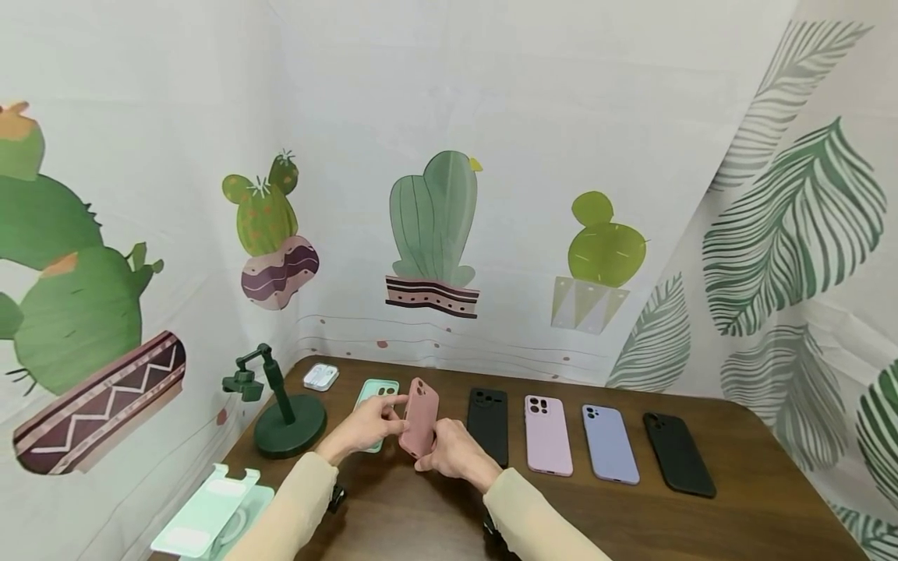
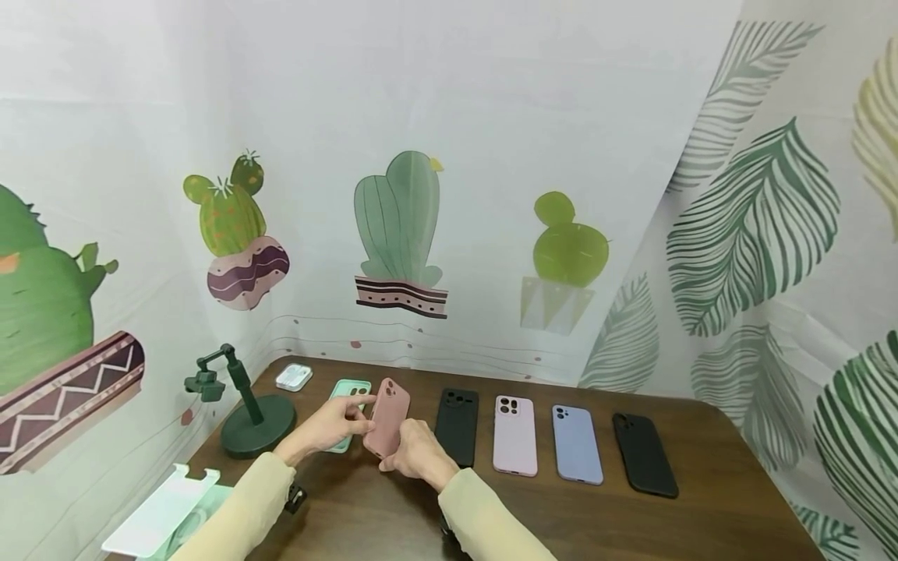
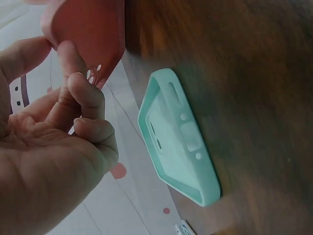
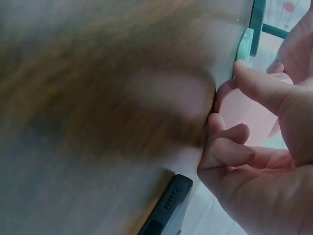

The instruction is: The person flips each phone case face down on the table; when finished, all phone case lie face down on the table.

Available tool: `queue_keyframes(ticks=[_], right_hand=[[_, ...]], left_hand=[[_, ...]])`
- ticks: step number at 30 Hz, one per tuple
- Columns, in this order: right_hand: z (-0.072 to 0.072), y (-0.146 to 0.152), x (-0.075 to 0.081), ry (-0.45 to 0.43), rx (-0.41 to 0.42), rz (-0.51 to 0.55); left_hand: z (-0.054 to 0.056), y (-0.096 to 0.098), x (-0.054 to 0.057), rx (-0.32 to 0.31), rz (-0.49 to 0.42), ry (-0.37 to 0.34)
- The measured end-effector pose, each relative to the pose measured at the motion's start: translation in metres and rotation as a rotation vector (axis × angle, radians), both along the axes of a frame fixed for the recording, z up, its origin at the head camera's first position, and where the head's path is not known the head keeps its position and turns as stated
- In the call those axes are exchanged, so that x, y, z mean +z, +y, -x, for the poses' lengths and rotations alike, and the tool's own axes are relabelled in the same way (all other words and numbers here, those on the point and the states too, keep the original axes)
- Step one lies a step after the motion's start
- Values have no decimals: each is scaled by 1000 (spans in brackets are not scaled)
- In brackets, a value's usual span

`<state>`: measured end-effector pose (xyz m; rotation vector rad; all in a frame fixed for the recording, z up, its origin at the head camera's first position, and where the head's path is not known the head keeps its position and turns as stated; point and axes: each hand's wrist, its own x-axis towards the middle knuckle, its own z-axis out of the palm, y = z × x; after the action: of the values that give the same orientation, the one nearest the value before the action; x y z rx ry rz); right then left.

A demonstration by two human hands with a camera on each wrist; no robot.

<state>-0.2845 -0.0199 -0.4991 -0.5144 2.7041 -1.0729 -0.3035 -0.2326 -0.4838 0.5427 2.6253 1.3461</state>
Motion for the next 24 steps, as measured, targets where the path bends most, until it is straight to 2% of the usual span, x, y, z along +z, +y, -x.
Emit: queue_keyframes(ticks=[3, 7, 10, 14, 19, 21, 24], right_hand=[[10, 0, -15, 31, -1, -34], [30, 0, -46, 65, -7, -67], [37, -1, -57, 75, -16, -67], [38, 0, -61, 99, -20, -75], [37, 1, -59, 106, -42, -116], [34, 1, -54, 111, -51, -136], [21, 1, -34, 92, -67, -125]], left_hand=[[-2, 2, 1, 23, 53, 30], [-5, 7, 0, 69, 150, 20], [-6, 10, -1, 77, 219, 24], [-6, 12, -4, 74, 267, 52], [-6, 15, -9, 101, 300, 51], [-6, 16, -10, 110, 319, 58], [-5, 18, -12, 115, 346, 59]])
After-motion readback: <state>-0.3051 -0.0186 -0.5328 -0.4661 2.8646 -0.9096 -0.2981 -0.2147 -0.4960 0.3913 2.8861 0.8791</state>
